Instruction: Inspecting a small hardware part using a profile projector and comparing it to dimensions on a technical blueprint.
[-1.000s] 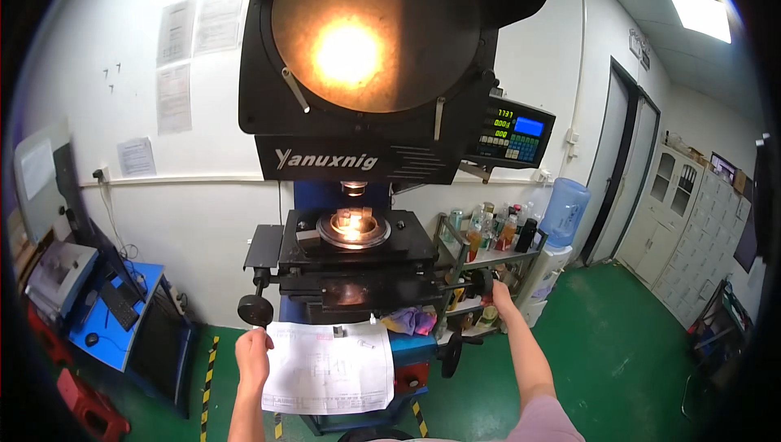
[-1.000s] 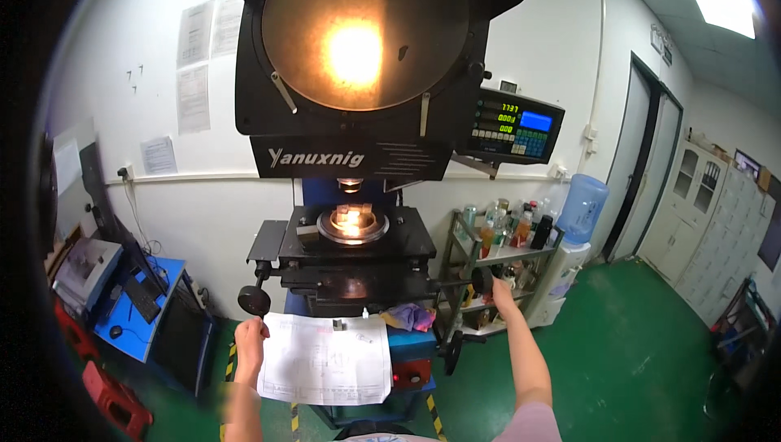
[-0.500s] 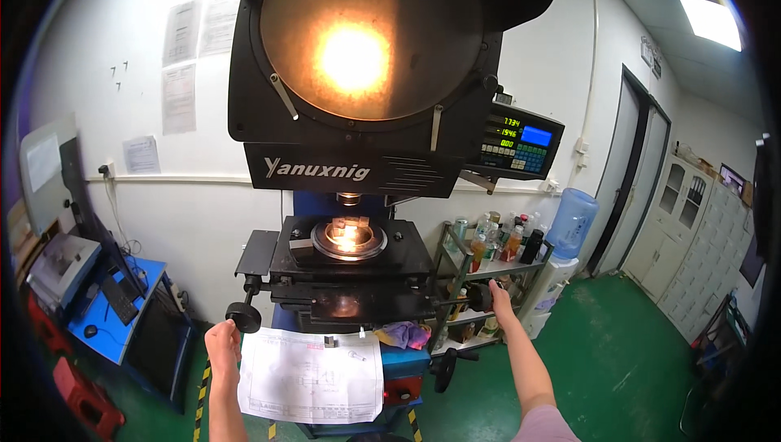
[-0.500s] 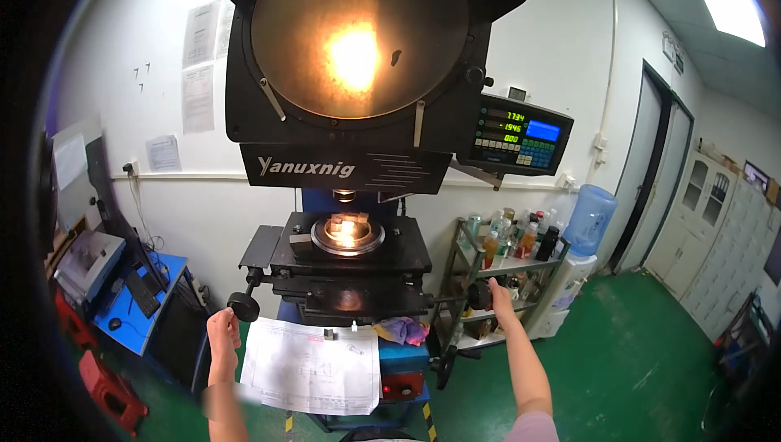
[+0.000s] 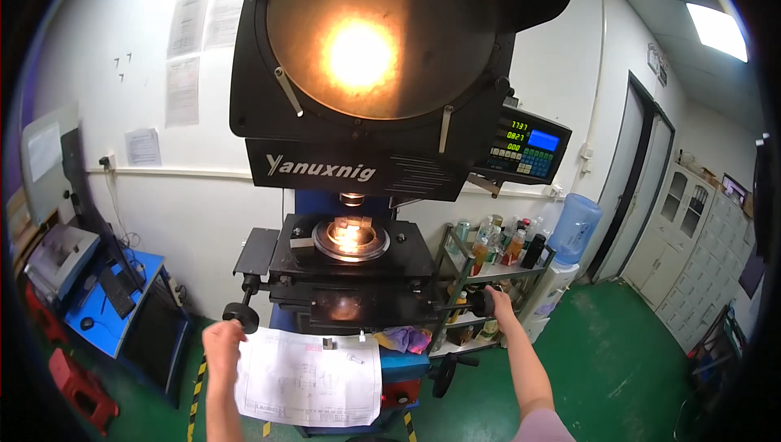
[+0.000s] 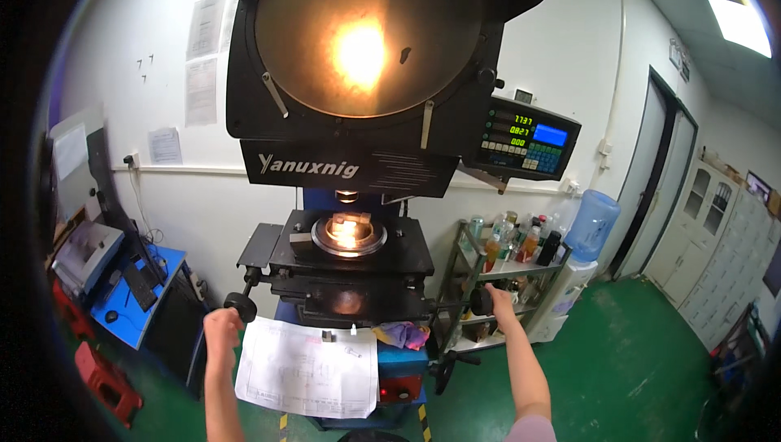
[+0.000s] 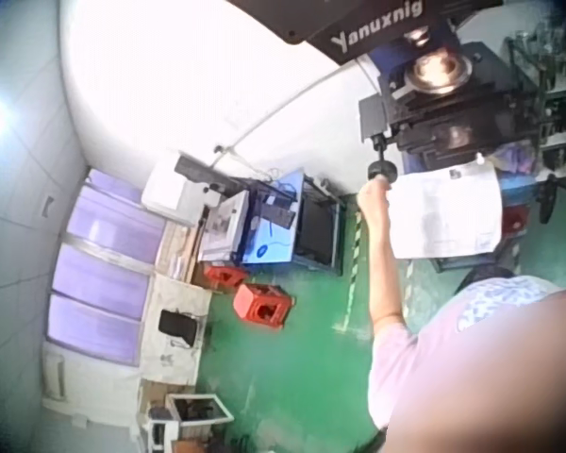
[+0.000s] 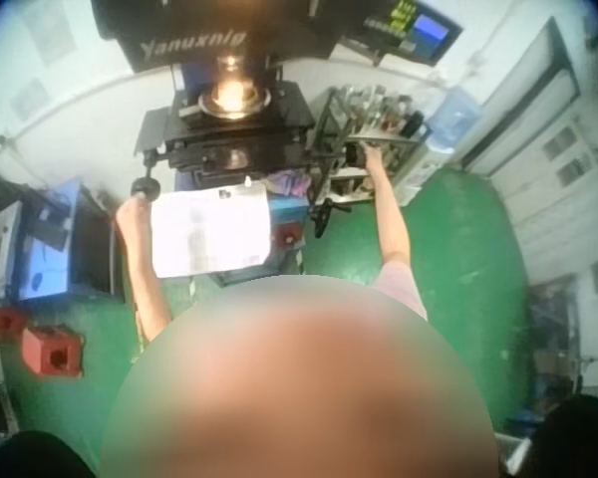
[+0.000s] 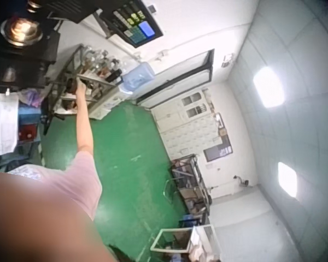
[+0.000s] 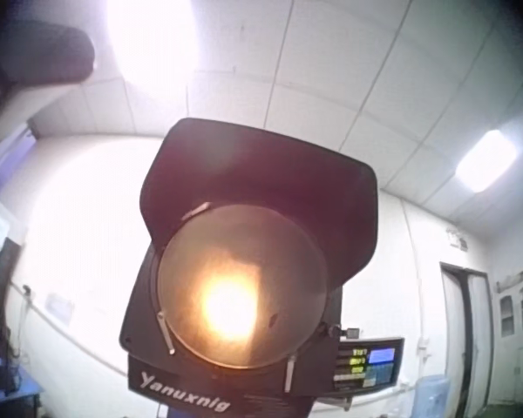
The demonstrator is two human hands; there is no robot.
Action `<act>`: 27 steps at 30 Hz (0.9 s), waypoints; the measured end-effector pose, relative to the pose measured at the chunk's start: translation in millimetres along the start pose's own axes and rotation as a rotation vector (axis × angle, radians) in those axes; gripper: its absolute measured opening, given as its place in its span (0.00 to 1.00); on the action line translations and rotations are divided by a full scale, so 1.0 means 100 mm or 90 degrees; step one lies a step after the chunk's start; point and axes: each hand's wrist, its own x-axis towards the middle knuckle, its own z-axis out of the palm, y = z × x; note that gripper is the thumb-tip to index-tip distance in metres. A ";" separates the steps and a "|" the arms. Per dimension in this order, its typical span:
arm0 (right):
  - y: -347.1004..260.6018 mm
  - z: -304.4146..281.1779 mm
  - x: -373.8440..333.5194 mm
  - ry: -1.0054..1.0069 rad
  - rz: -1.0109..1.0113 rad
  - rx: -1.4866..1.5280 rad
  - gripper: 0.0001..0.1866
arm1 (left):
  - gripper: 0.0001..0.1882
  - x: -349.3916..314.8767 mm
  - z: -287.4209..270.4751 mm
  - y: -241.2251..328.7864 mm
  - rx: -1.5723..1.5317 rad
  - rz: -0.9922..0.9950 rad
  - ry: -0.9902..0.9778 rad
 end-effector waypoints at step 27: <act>-1.11 0.50 0.03 -0.102 -0.405 -0.305 0.18 | 0.15 -0.05 -0.14 -0.03 0.349 0.092 0.083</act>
